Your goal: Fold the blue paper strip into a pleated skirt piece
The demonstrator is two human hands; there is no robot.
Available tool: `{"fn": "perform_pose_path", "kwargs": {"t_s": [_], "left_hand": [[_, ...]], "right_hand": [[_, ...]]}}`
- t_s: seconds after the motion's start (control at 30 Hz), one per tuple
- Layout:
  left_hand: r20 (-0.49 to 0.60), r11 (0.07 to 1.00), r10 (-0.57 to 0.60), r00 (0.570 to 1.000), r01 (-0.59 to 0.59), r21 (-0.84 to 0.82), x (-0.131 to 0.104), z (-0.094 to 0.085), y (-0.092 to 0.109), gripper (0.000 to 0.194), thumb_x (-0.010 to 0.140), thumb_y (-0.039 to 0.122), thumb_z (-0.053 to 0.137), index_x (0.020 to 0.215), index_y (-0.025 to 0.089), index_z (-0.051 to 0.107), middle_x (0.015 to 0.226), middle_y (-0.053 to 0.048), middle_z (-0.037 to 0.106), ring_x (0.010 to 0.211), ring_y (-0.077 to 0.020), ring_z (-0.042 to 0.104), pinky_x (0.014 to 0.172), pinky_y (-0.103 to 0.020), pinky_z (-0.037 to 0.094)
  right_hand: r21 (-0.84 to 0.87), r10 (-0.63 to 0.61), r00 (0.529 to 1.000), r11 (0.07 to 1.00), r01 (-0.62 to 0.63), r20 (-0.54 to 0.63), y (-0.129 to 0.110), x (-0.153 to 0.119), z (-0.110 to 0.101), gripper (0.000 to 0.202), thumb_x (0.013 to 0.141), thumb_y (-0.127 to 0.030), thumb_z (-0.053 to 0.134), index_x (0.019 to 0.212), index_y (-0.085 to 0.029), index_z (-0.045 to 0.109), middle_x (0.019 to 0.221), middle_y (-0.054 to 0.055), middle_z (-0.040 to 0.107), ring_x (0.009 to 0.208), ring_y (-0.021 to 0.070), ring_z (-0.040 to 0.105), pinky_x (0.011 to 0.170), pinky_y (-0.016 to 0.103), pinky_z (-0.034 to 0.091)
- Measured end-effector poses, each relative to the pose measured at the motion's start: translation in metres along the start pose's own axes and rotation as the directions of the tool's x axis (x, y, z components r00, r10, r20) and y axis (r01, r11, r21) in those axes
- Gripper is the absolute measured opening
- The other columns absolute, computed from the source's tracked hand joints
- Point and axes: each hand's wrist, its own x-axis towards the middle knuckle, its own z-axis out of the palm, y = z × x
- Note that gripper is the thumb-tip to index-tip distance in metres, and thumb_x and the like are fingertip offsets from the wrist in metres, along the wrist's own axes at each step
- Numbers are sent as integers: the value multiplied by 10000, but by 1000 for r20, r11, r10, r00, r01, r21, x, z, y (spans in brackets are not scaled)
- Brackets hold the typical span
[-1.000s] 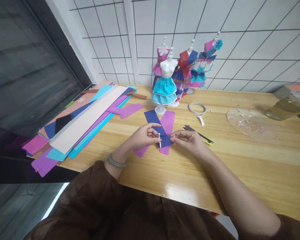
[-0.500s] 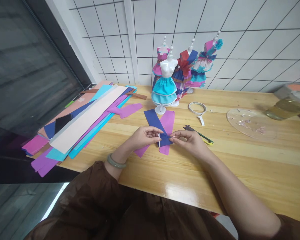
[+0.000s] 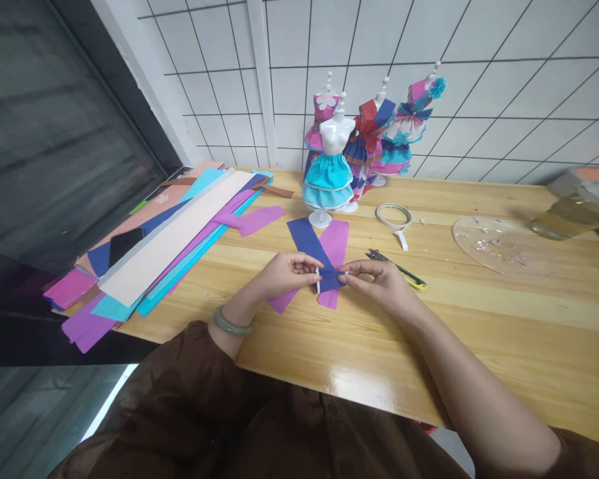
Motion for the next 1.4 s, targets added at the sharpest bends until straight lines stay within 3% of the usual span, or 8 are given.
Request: {"fn": "perform_pose_path", "kwargs": {"t_s": [0.53,0.97,1.4], "left_hand": [[-14,995,30,999,-29,94,-2,0,3,229,699,249,614,875,103,598,712,-39,612,640,-96,573,619,-232,455],[45,998,15,999,-13,-62,-4,-3,8,279,666,220,653,910,100,590,703,-32,618,646,-100,597,633,-224,471],[10,994,40,999,-38,-103,-1,-6,6,225,666,189,646,877,119,615,684,-10,594,616,-72,551,598,-191,438]], "right_hand": [[97,57,998,994,-58,17,4,2,-1,332,640,-396,675,860,-147,673,857,83,696,773,207,636,722,340,501],[290,82,997,954,-82,11,14,5,-2,277,616,-325,719,837,-165,667,751,36,683,678,143,606,657,275,482],[355,91,996,930,-93,24,17,5,-3,219,625,-292,710,826,-207,693,820,29,702,726,159,634,743,312,488]]}}
